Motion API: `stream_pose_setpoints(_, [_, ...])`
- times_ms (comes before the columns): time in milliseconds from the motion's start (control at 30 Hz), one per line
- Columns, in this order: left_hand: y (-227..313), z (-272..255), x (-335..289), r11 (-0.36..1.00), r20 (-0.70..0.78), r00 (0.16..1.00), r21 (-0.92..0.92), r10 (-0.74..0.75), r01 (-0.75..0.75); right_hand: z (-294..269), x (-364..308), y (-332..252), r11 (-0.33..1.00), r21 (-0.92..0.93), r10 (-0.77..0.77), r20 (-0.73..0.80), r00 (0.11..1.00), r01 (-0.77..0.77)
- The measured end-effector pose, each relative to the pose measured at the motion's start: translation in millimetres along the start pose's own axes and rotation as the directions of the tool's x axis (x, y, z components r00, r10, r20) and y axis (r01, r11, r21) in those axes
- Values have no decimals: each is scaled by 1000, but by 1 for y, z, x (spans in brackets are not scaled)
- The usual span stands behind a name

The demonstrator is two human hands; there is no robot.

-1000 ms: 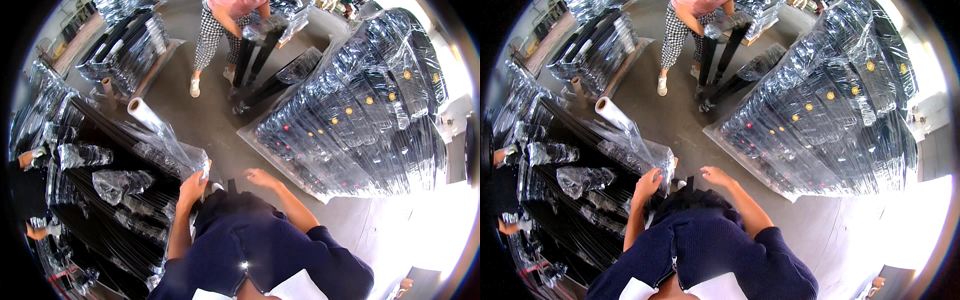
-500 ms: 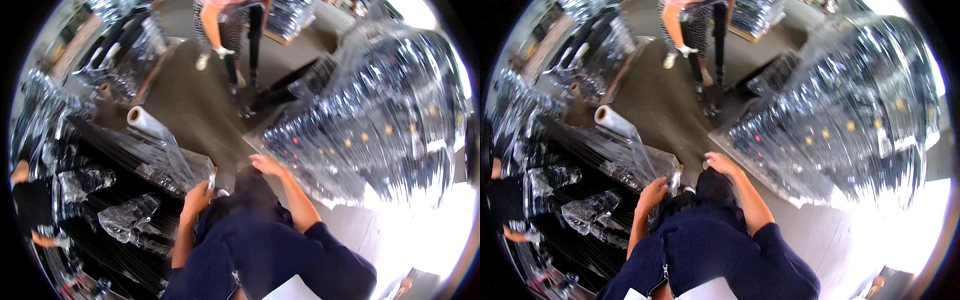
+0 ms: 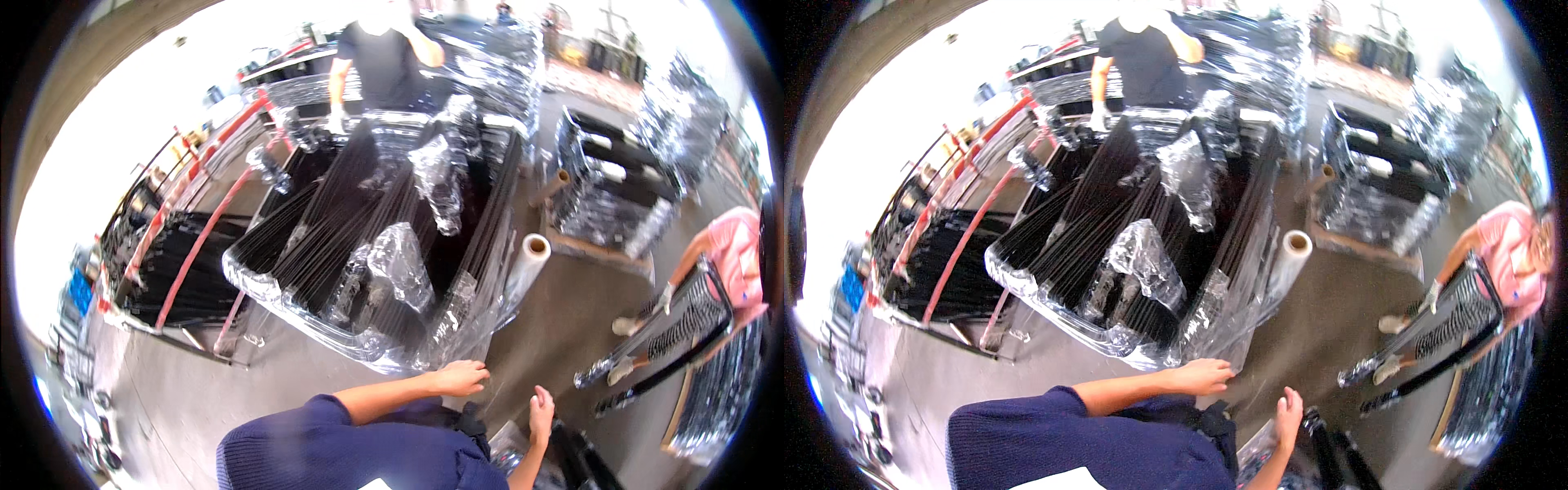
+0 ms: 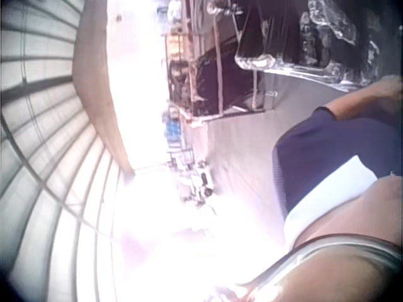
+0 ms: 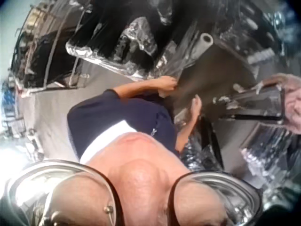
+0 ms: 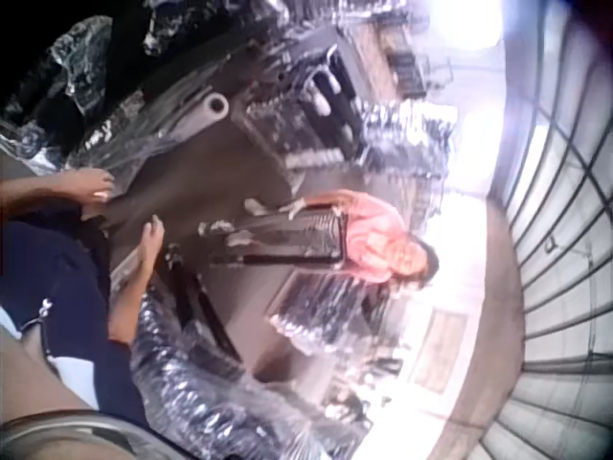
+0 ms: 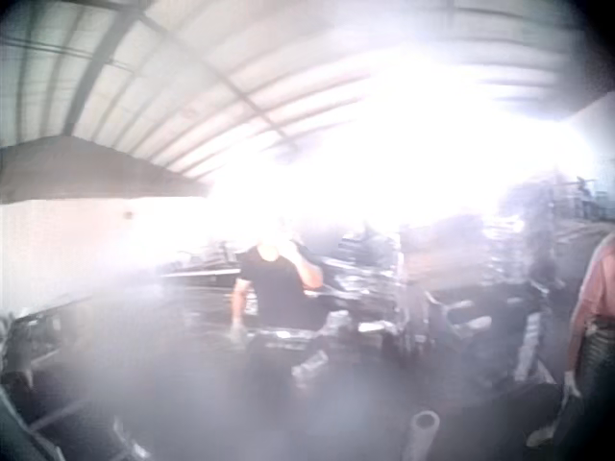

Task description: The person helps move black metal frames between pallets, lifting the frames by hand and coordinating with others to stack them onto a central pallet.

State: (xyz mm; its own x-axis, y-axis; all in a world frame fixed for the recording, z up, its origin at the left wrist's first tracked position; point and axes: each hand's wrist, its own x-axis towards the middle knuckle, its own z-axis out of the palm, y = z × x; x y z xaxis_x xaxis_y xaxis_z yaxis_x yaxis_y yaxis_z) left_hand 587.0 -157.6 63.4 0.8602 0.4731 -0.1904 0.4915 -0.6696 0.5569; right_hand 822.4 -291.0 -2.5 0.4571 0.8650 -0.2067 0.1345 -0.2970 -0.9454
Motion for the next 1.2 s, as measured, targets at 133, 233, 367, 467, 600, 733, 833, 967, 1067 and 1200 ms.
stream_pose_setpoints(133, [-10,-7,-22,967,55,969,-79,-240,244,12,27,-5,997,-67,-34,182,983,47])
stream_pose_setpoints(233, [-19,2,-33,926,30,934,-126,-356,356,31,39,4,987,-88,-108,276,955,137])
stream_pose_setpoints(367, [-27,-9,-43,885,0,895,-146,-446,442,51,35,-14,999,-22,-6,554,832,23])
stream_pose_setpoints(467, [-31,-13,-39,902,-91,901,-132,-423,410,58,33,-12,993,-82,-13,622,783,82])
stream_pose_setpoints(600, [-25,-28,-30,927,-134,919,-115,-370,356,59,27,-24,980,-129,-40,614,789,151])
stream_pose_setpoints(733, [-27,-29,-35,936,-200,917,-146,-344,320,65,25,-44,968,-134,-107,549,829,214])
stream_pose_setpoints(833, [-33,-32,-35,957,-179,946,-162,-270,242,58,21,-62,979,-105,-98,513,853,176])
stream_pose_setpoints(967, [-19,-41,-27,951,-188,959,-264,-214,160,42,5,-81,986,-105,-81,352,933,126])
stream_pose_setpoints(1067, [-8,-55,-16,956,-244,966,-293,-90,15,32,-4,-77,996,30,-93,220,971,89])
stream_pose_setpoints(1200, [20,-79,-5,940,-325,946,-324,-1,-111,19,-16,-89,986,-13,-168,70,983,169])
